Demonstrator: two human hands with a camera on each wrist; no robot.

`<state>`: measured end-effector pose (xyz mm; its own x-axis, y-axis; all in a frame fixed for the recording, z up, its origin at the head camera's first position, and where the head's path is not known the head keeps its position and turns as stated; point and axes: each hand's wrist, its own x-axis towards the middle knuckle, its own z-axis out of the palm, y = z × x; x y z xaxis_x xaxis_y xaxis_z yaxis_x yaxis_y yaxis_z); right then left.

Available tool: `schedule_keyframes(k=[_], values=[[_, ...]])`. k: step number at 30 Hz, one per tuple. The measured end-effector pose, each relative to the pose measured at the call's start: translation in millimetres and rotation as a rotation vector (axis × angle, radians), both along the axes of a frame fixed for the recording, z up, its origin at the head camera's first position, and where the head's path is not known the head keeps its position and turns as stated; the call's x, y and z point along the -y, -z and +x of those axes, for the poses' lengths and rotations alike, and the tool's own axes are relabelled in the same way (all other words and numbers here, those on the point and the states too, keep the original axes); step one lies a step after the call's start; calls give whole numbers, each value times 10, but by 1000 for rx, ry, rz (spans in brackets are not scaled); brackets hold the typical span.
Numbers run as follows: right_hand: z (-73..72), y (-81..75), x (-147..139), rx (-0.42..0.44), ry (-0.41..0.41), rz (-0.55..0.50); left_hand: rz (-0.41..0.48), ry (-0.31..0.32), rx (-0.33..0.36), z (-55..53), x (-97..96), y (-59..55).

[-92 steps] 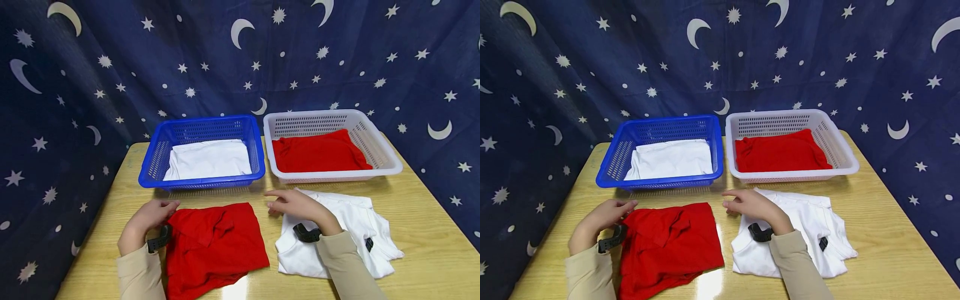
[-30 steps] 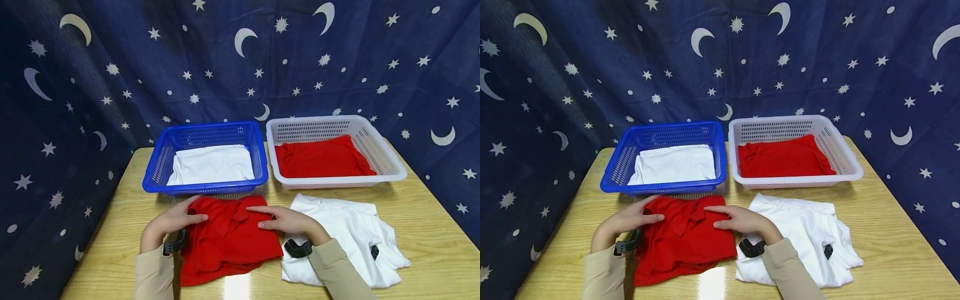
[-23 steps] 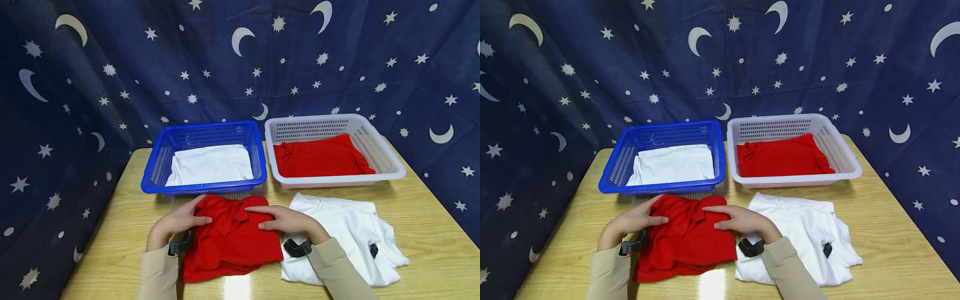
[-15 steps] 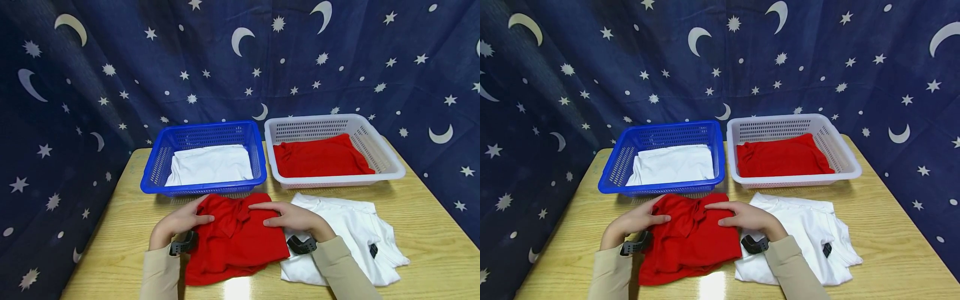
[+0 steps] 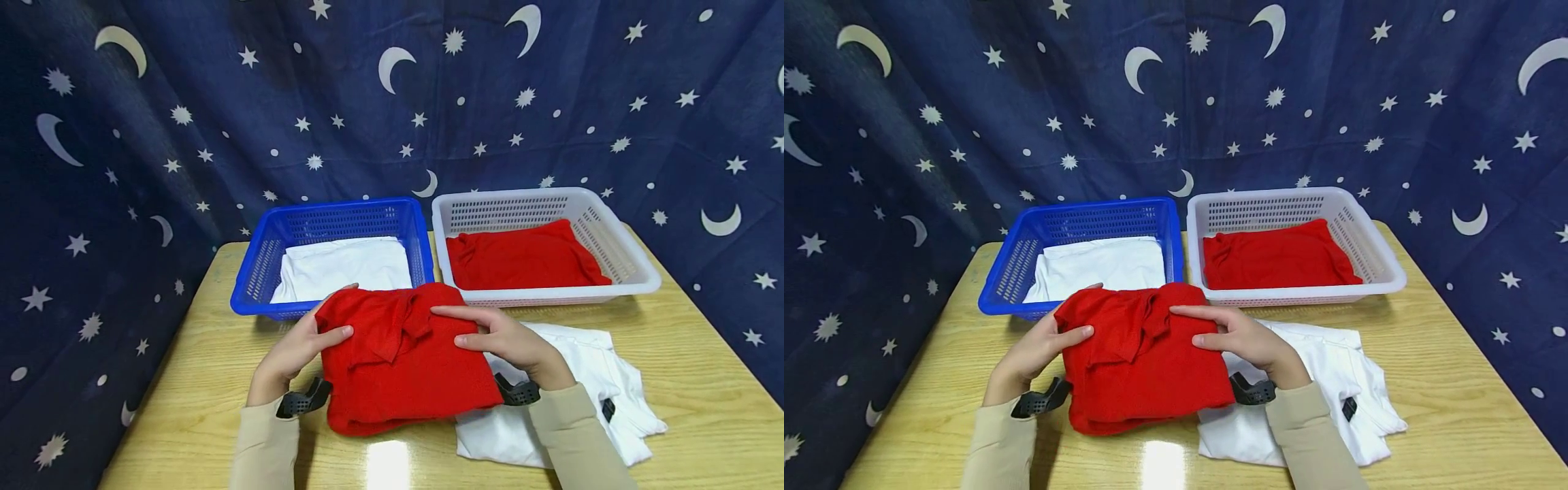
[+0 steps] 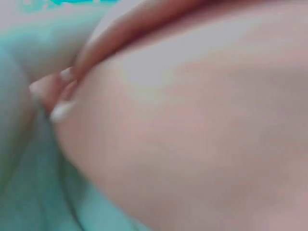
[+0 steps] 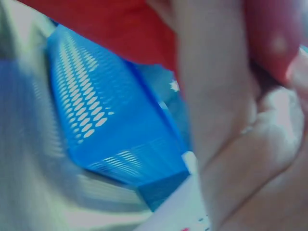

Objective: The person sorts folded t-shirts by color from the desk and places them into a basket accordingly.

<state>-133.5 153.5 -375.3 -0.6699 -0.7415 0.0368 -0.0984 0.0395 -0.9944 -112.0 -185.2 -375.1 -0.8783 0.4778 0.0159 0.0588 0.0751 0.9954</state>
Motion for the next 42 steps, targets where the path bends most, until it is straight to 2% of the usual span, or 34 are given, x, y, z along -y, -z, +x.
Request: schedule_keyframes(k=[2,4,8,13,16,19,20,22,28,33,38,42], values=[[-12,-26,-62,34,18,-119,108,-39,6,-25,-98,-30],[-22,-48,-110,54,61,-193,205,-84,25,-36,-191,-60],[-28,-82,-165,109,115,-319,385,-116,105,-52,-348,-123],[17,-151,-192,243,51,-528,558,-103,199,-105,-491,-147],[35,-197,-197,237,46,-598,746,-38,217,-166,-563,-118],[13,-191,-224,248,62,-657,968,99,218,-220,-642,-79],[3,-183,-233,260,62,-679,1024,141,218,-236,-671,-62],[-29,-167,-253,268,63,-712,1100,182,215,-260,-731,-34],[-116,-149,-334,254,68,-787,1203,131,188,-348,-906,41],[-189,-163,-434,214,48,-865,1218,98,173,-427,-990,124],[-266,-182,-521,180,138,-832,1175,-9,159,-522,-1086,133],[-318,-199,-614,167,227,-820,1114,-28,116,-611,-1201,69]])
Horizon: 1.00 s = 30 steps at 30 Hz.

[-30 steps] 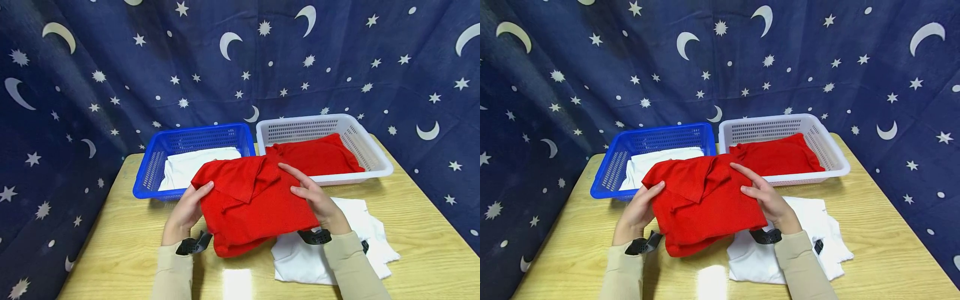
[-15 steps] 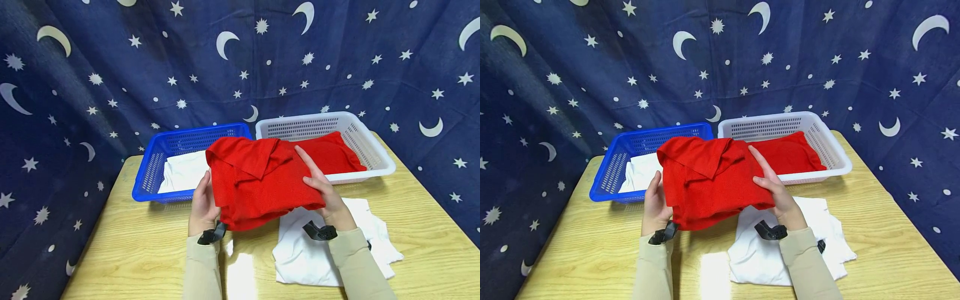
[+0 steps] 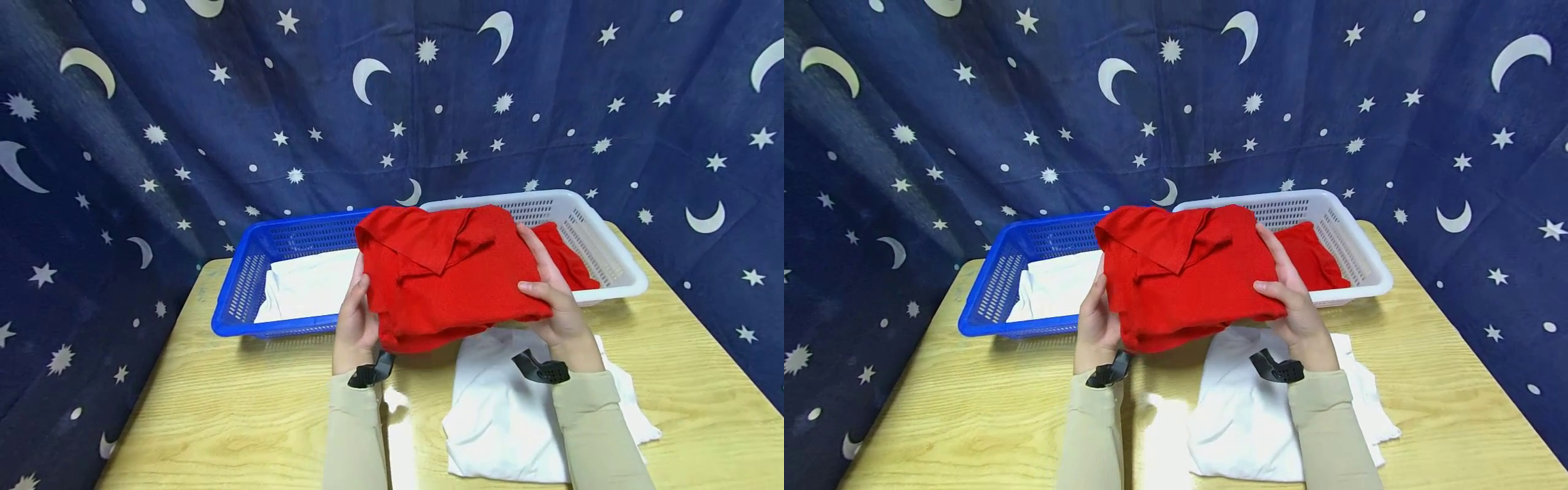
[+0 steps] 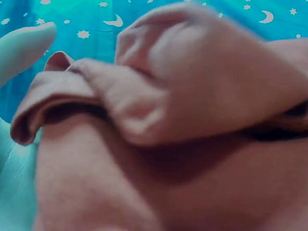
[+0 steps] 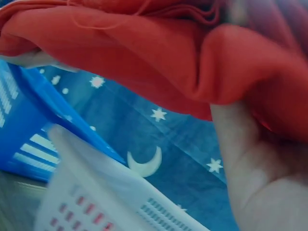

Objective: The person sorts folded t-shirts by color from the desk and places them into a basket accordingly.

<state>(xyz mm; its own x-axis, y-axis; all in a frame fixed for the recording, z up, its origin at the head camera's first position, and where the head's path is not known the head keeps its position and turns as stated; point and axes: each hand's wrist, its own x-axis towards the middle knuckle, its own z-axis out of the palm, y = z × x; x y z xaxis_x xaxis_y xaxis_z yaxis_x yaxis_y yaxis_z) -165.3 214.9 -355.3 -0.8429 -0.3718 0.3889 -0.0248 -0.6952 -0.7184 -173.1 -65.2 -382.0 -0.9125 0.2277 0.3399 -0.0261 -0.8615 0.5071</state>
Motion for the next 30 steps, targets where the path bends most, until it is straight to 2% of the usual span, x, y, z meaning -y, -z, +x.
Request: schedule_keyframes(k=[7,13,16,22,27,30], values=[[-128,-3,-131,-11,102,10,-147,-25,-46,-94,-186,-101],[-236,-2,-202,96,331,144,-248,-72,-56,-182,-383,-158],[-272,4,-229,131,409,203,-335,-140,-36,-232,-496,-176],[-320,30,-282,166,527,302,-548,-368,-31,-278,-689,-259],[-367,50,-333,194,682,411,-831,-566,-68,-224,-821,-375],[-382,71,-379,215,741,466,-989,-608,-88,-196,-883,-429]])
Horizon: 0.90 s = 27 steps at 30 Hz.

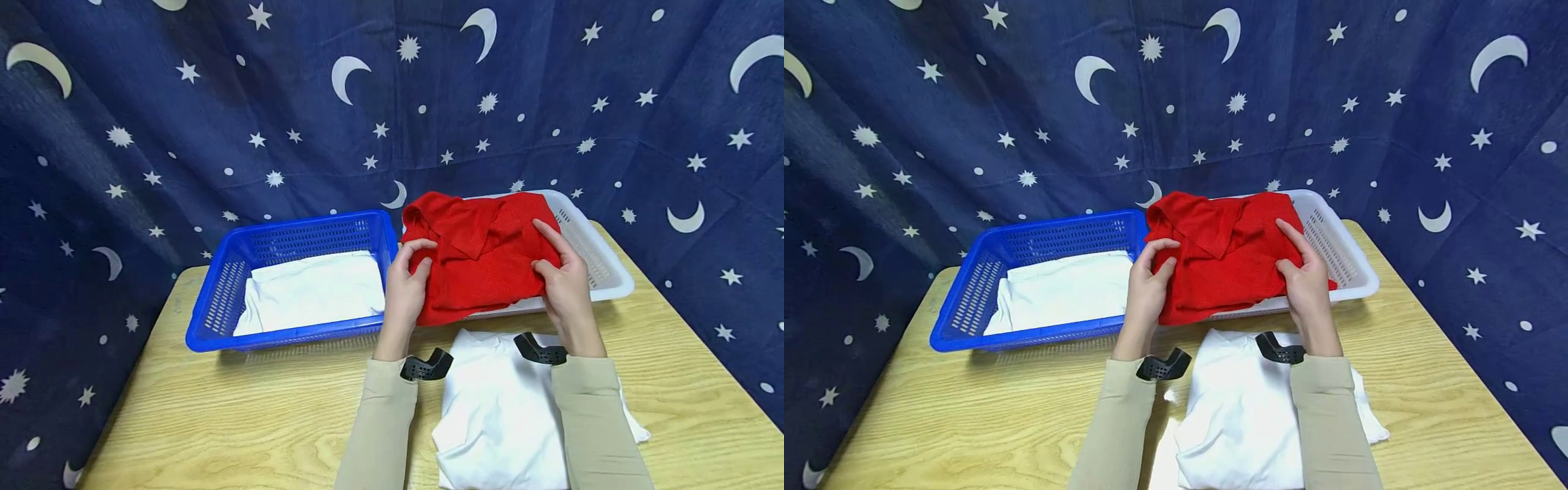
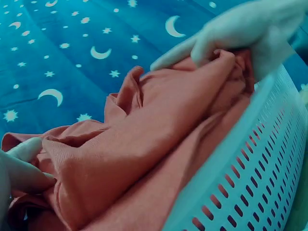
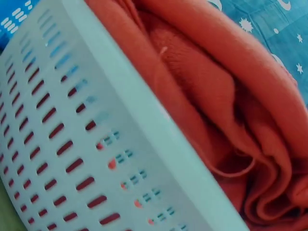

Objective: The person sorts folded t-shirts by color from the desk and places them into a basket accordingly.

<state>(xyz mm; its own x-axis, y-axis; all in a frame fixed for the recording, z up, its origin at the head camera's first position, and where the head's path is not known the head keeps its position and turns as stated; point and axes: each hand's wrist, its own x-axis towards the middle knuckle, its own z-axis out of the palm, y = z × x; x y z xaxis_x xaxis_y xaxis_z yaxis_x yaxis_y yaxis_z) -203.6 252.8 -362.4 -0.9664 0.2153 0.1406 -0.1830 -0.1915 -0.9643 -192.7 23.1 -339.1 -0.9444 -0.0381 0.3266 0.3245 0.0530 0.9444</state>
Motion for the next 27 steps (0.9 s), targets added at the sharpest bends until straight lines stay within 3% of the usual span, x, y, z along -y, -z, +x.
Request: schedule_keyframes(k=[2,5,8,13,21,27], values=[[-6,7,-16,12,22,28,-65,-1,10,-17,-16,13],[-12,7,-45,7,47,56,-147,27,54,-104,-38,126],[-28,12,-61,23,75,127,-275,48,53,-202,-55,270],[-58,41,-46,51,141,342,-472,43,17,-213,-67,271],[-57,47,-83,92,148,431,-539,117,111,-309,-115,234],[-150,65,-175,116,100,500,-584,162,154,-337,-106,209]])
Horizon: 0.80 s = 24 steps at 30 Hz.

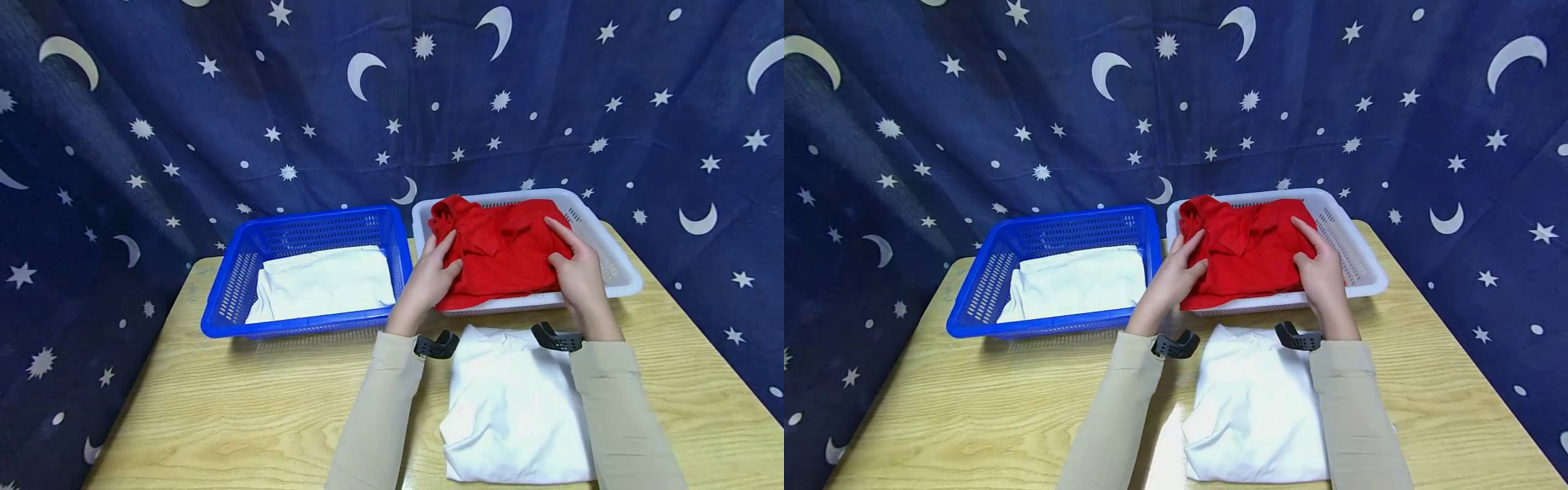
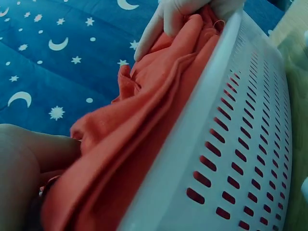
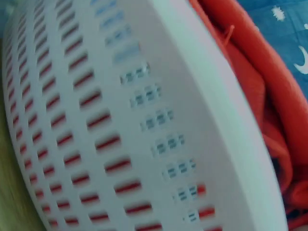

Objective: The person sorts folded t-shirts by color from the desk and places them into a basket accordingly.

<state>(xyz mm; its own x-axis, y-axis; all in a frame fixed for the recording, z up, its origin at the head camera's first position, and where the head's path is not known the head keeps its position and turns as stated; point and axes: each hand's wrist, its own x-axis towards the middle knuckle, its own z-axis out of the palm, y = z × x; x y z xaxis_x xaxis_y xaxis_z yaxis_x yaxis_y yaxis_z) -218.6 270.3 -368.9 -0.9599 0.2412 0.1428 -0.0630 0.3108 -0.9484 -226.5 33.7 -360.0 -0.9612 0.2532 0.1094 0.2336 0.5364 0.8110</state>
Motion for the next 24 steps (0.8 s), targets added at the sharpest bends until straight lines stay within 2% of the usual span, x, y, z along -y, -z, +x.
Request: schedule_keyframes(k=[6,11,14,19,21,24], values=[[-48,3,-132,28,-25,128,-89,34,22,-41,-14,-31],[-85,-4,-203,50,-33,253,-198,57,33,-89,-51,-64],[-105,0,-229,69,-53,291,-319,59,-27,-110,-103,-62],[-100,17,-236,72,-50,390,-578,62,-213,-94,-232,7],[-102,27,-224,70,-45,423,-641,41,-248,-80,-266,39],[-113,39,-204,70,-44,458,-688,4,-253,-64,-293,75]])
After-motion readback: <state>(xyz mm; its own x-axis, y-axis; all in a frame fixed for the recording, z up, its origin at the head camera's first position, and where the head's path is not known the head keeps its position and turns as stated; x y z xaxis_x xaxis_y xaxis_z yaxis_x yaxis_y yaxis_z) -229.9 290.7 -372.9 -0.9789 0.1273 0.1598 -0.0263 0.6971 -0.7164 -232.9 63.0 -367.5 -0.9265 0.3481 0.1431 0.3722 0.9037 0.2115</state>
